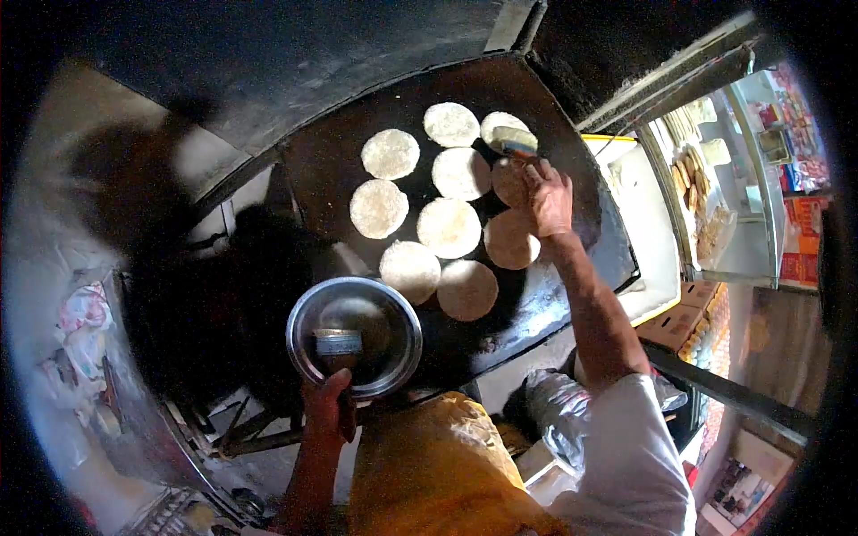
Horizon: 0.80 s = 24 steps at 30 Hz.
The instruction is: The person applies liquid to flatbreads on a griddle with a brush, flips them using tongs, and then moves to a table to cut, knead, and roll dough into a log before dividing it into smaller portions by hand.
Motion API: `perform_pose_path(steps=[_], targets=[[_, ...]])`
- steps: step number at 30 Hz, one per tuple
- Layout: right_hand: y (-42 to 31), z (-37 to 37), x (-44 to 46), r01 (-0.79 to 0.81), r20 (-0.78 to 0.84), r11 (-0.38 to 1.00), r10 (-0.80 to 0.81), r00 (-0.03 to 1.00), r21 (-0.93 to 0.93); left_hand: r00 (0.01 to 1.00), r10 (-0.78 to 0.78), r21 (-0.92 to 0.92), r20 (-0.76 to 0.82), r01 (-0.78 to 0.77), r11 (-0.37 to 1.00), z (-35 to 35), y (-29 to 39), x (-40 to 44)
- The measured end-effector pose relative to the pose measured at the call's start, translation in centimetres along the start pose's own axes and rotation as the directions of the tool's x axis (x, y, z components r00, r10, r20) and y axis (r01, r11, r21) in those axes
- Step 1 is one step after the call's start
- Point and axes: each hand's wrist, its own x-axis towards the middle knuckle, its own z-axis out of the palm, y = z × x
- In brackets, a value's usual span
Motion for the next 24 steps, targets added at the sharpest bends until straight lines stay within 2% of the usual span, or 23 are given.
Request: perform_pose_path(steps=[1,2,3,5,6,7,8,9,10,11,12,13,14,15,17,18,19,20,21,23,24], targets=[[0.7,1.5,0.9,0.026,-0.101,0.994,-0.015,0.995,0.11,0.997,0.011,0.019,0.076,-0.013,1.0,-0.7,0.1,0.4],[0.0,0.9,2.1,0.022,-0.138,0.987,0.0,0.99,0.157,0.994,0.09,-0.026,-0.067,-0.092,0.995,4.1,3.2,-1.6],[-1.2,-0.3,3.3,0.021,-0.17,0.978,0.015,0.985,0.205,0.993,0.089,-0.033,-0.073,-0.092,0.995,3.4,2.7,-1.2],[-3.9,-1.8,4.7,0.135,-0.295,0.968,-0.068,0.953,0.214,0.976,0.163,0.055,-0.148,-0.156,0.986,0.2,0.1,0.1],[-5.3,-2.1,5.3,0.171,-0.269,0.952,-0.1,0.958,0.255,0.967,0.189,0.085,-0.172,-0.177,0.981,-1.5,-1.1,0.8],[-6.4,-0.6,5.8,0.203,-0.263,0.948,-0.136,0.955,0.246,0.842,0.539,0.548,0.024,-0.462,0.697,-4.1,-2.1,1.6],[-6.9,2.2,6.0,0.163,-0.115,0.958,-0.139,0.984,0.236,0.758,0.624,0.709,0.192,-0.547,0.446,-4.4,-1.8,1.4],[-8.0,2.8,6.8,0.123,0.036,0.968,-0.134,0.99,0.218,0.641,0.682,0.791,0.351,-0.593,0.151,-3.7,-0.6,1.1],[-8.4,3.0,7.4,0.089,0.04,0.984,-0.096,0.995,0.151,0.899,0.435,0.557,-0.041,-0.341,0.757,-2.7,0.7,0.6],[-9.8,1.7,8.2,0.1,0.039,0.983,-0.108,0.993,0.157,0.97,0.196,0.317,-0.147,-0.142,0.938,-2.4,1.2,0.4],[-11.3,0.3,8.1,0.103,-0.012,0.96,-0.104,0.995,0.262,0.969,-0.058,0.028,-0.241,0.066,0.997,-2.1,1.7,0.1],[-12.6,-0.7,7.5,0.106,-0.06,0.927,-0.091,0.994,0.359,0.968,-0.036,0.062,-0.25,0.054,0.997,-2.4,1.5,0.2],[-13.9,-0.5,6.3,0.202,-0.072,0.927,-0.188,0.979,0.317,0.968,-0.025,0.077,-0.252,0.046,0.996,-2.9,1.1,0.7],[-15.5,-3.1,5.6,0.29,-0.008,0.897,-0.305,0.952,0.333,0.967,-0.013,0.092,-0.253,0.038,0.995,-3.4,0.7,1.1],[-17.4,-0.6,4.1,0.383,0.034,0.881,-0.407,0.913,0.278,0.944,-0.021,0.039,-0.33,0.035,0.999,-5.4,-0.9,2.0],[-17.7,-0.8,4.3,0.339,0.03,0.884,-0.367,0.93,0.322,0.934,-0.025,0.021,-0.356,0.034,0.999,-6.2,-1.2,2.2],[-17.8,-1.0,4.7,0.341,0.029,0.884,-0.368,0.929,0.32,0.97,-0.041,-0.061,-0.239,0.027,0.998,-7.0,-1.3,2.6],[-18.2,-2.1,5.5,0.282,-0.016,0.892,-0.295,0.955,0.352,0.992,-0.046,-0.147,-0.121,0.028,0.989,-6.6,-0.7,2.5],[-18.5,-2.8,5.9,0.217,-0.055,0.896,-0.212,0.976,0.387,0.991,-0.048,-0.147,-0.121,0.03,0.989,-6.0,-0.3,2.2],[-19.0,-3.6,4.9,0.209,-0.112,0.898,-0.179,0.977,0.388,0.985,-0.003,-0.201,-0.17,-0.031,0.979,-4.6,0.5,1.8],[-19.0,-2.9,3.6,0.268,-0.055,0.895,-0.266,0.962,0.357,0.982,0.012,-0.219,-0.187,-0.053,0.974,-4.0,0.8,1.6]])
